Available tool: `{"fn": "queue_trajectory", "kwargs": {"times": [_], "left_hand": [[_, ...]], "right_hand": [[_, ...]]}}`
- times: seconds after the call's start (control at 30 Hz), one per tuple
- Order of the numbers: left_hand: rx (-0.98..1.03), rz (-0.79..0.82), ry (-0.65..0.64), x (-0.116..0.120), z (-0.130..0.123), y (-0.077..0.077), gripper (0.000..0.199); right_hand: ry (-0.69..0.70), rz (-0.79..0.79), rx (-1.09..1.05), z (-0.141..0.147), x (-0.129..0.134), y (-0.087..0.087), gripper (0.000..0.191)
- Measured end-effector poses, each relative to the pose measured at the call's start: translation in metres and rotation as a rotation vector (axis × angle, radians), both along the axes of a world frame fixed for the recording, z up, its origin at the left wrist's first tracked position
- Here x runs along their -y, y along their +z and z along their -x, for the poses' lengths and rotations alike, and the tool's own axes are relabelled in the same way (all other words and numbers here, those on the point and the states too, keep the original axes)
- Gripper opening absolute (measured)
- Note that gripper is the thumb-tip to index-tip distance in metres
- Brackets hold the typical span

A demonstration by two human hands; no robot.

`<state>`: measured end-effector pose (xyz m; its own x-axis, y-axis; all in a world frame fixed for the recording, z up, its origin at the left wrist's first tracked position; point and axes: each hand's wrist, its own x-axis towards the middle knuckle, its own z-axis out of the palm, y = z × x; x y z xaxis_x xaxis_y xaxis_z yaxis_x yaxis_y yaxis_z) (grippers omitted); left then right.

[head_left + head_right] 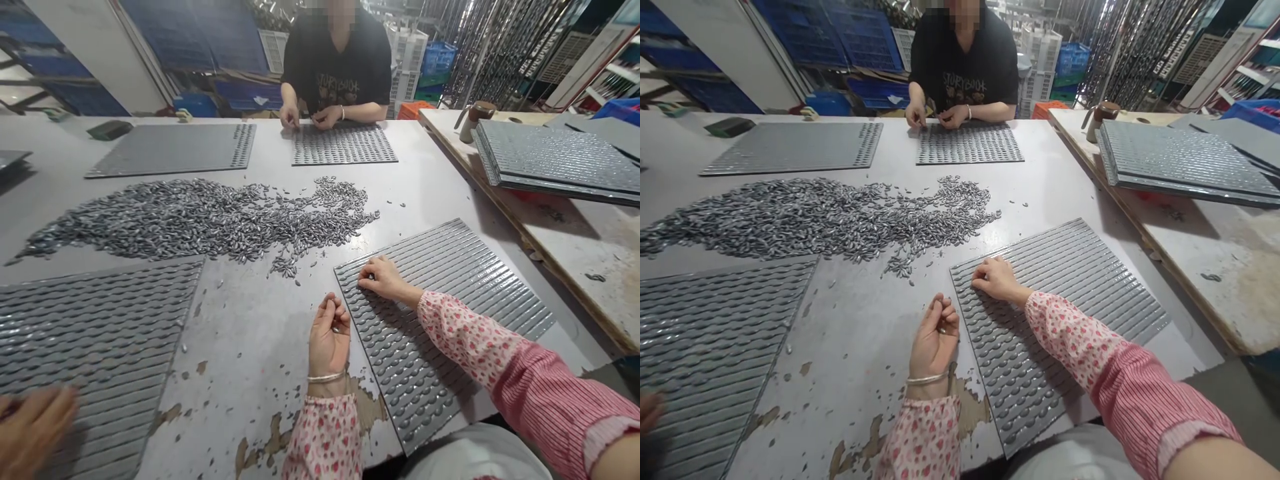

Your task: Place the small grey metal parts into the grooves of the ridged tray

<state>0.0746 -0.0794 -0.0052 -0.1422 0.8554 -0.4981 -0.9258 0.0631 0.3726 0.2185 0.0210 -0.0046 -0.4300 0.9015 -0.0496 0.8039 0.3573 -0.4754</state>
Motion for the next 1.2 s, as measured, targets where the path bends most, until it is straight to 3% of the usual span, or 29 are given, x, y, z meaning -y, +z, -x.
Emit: {"fn": "queue_trajectory", "kwargs": {"times": [0.5,0.6,0.77,0.83,0.93,1.0,1.1,1.13,1.2], "left_hand": [[-0.118,0.039,-0.040,0.001,-0.003,-0.002,0.006],[-0.164,0.048,-0.057,0.001,-0.004,-0.004,0.008],[-0.194,0.006,-0.105,0.003,-0.010,-0.003,0.017],[-0.176,-0.024,-0.124,0.004,-0.010,-0.001,0.017],[0.006,-0.089,-0.132,0.003,-0.001,0.002,0.012],[0.126,-0.092,-0.007,0.002,0.010,0.003,0.021],[0.074,-0.043,0.316,0.001,0.025,0.003,0.029],[0.039,-0.030,0.376,0.001,0.027,0.003,0.029],[0.020,-0.017,0.378,0.001,0.026,0.003,0.026]], "right_hand": [[-0.079,-0.046,0.009,0.008,0.003,0.000,0.012],[-0.037,0.019,-0.224,0.004,0.006,0.004,0.011],[0.281,0.281,-0.746,0.005,0.026,0.016,0.021],[0.274,0.337,-0.833,0.008,0.031,0.019,0.019],[0.166,0.411,-0.951,0.007,0.023,0.019,0.019],[0.087,0.386,-0.890,-0.001,0.011,0.016,0.015],[0.083,0.194,-0.527,-0.016,-0.008,0.011,0.011],[0.113,0.135,-0.413,-0.021,-0.012,0.009,0.012],[0.161,0.081,-0.279,-0.025,-0.016,0.006,0.013]]}}
